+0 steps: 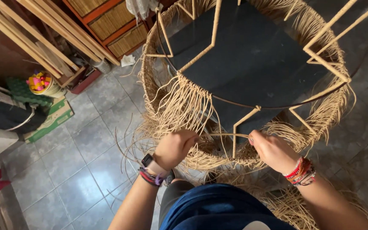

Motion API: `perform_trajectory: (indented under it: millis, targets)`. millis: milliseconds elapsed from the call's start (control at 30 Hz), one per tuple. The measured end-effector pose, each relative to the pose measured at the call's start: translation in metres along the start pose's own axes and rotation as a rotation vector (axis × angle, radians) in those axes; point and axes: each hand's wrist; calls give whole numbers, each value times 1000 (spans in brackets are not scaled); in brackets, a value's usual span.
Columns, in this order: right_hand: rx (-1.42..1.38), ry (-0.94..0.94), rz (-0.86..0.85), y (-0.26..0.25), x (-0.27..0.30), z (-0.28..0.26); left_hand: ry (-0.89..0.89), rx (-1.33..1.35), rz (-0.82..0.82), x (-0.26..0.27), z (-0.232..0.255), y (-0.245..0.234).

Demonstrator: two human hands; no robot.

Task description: Weaving natural fiber strands onto a circular furniture frame

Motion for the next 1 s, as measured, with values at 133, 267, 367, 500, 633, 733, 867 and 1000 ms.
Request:
perform_trajectory:
  millis: [133,267,367,500,633,733,867,1000]
  targets:
    - [-37,-136,146,-7,-10,28,139,267,81,-4,32,-36]
    - [-325,-240,436,-3,-39,37,228,30,656,-13,33,16]
    - [-392,-178,693,-22,-81,-4,412,120,536,-29,64,38]
    - [-158,266,685,-9,-128,-11,275,64,447,-79,46,92]
    - [101,384,364,1,-143,-8,-162,-125,96,-122,41,106]
    - [59,171,497,10,-123,-22,-279,-174,225,-154,13,171]
    - [-693,-161,733,54,-88,-33,-379,383,83,-143,7,166]
    - [-809,116,628,56,-58,-41,-359,649,-50,-82,13,175]
Point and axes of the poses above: each hand's wrist, its own x-axis away from the middle knuckle, its own y-axis out of the palm, z = x × y, and after that the axes turned 5 degrees about -z, right-handed
